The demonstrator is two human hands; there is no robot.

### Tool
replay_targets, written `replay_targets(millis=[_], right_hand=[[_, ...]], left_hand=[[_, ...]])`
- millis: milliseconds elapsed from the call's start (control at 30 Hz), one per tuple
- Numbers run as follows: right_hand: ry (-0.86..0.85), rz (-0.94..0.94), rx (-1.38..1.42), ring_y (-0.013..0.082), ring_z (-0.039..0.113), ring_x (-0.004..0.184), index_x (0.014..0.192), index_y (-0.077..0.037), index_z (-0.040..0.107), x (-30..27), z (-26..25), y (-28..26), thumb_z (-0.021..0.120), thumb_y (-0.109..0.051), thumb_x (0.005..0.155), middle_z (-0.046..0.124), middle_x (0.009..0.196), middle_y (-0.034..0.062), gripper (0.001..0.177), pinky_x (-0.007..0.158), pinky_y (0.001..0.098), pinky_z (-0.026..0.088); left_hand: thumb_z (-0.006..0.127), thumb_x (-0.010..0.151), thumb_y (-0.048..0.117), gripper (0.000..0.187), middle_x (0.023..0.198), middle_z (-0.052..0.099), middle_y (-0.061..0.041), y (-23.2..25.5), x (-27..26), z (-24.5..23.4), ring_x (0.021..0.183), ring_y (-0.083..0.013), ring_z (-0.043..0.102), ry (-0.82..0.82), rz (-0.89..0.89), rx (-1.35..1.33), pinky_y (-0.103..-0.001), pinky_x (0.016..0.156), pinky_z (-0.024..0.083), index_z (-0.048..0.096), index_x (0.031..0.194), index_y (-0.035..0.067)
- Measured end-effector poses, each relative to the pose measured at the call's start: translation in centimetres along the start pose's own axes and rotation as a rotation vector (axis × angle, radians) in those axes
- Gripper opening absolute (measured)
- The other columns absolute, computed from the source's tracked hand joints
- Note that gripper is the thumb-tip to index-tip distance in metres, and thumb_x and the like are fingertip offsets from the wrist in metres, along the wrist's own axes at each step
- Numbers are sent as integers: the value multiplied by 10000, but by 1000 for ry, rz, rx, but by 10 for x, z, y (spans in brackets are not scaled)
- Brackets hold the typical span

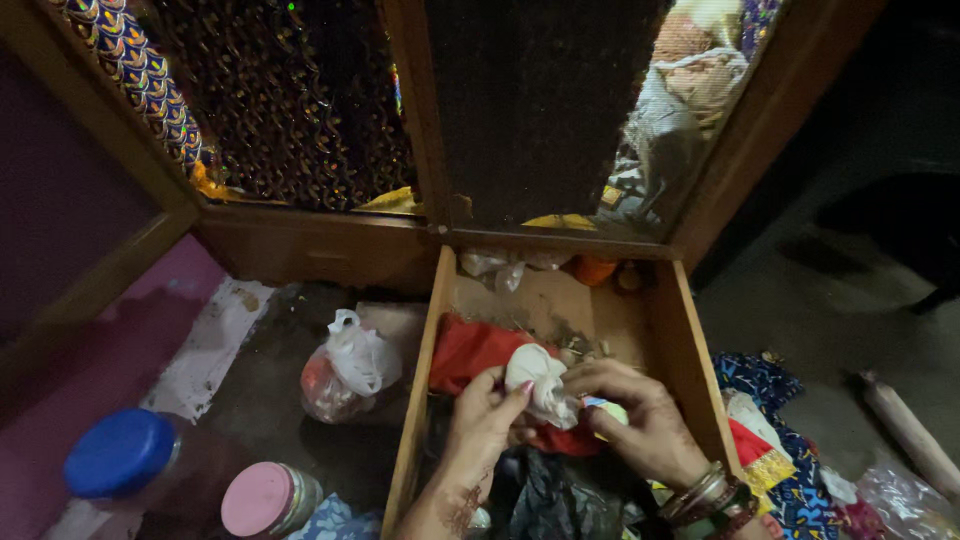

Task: The person sorts through items in a wooden drawer, opening a small orange container and a red lid before placing small items into a white plastic bag.

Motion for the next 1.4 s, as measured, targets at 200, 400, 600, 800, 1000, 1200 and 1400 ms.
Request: replay_targets(millis=[200, 400, 600, 800, 1000, 1200, 1400], right_hand=[[21, 412, 132, 173, 698, 1128, 1473, -199, 496, 8, 14, 0, 815, -105, 714, 641, 1388, 23, 829, 902, 347, 624], [180, 247, 451, 225, 711, 1103, 1366, -88, 562, 4, 7, 3, 807, -108, 775, 714, 1246, 138, 641, 918, 379, 604], [116, 252, -234, 162, 749, 1055, 1302, -112, 634, 4, -4, 4, 780, -117, 734, 761, 1166, 27, 587, 917, 326, 591], [60, 163, 201, 200, 683, 1127, 1311, -115, 669, 4, 3, 15, 784, -110, 742, 716, 1248, 75, 580, 953, 360, 559], [262, 496, -228, 185, 757, 988, 1268, -102, 652, 1, -21, 42, 816, -136, 776, 754, 1134, 44, 520, 842, 342, 636], [143, 260, 274, 208, 723, 1080, 1266, -4, 650, 4, 13, 25, 833, -78, 781, 748, 1162, 107, 525, 929, 352, 619], [143, 51, -250, 198, 705, 1117, 1235, -69, 683, 11, 13, -31, 911, -147, 647, 693, 1231, 82, 635, 895, 324, 596]], left_hand=[[742, 898, 170, 221, 915, 758, -63, -14, 9, -2, 763, -110, 712, -46, 190, 183, -257, 619, 575, 652, 1030, 17], [656, 993, 323, 403, 1129, 729, -102, 0, 4, 0, 1022, -144, 691, -28, 260, -77, -280, 890, 543, 655, 1170, -38], [430, 1023, 465, 682, 1571, 497, -144, 21, -15, 21, 1417, -235, 525, -221, 97, -34, -415, 1147, 424, 444, 1519, -2], [409, 990, 451, 718, 1592, 398, -274, 7, -11, 22, 1462, -468, 344, -283, -28, -268, -574, 1169, 331, 305, 1580, 54], [550, 969, 400, 706, 1556, 459, -158, 12, 0, 5, 1418, -276, 466, -164, 12, -267, -451, 1219, 319, 356, 1549, 47], [707, 939, 175, 380, 1169, 724, -126, -2, 3, 9, 1030, -199, 691, -135, 69, -114, -373, 945, 547, 676, 1255, -33], [708, 918, 129, 330, 1087, 771, -97, 4, -3, 9, 977, -183, 745, -99, 67, -115, -309, 857, 623, 698, 1210, -24]])
Point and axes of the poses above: each hand's wrist, its own x-axis towards the middle knuckle, its own z-axis out of the palm, y = z × x, the point moved 6 cm from there along x, towards the middle knuckle
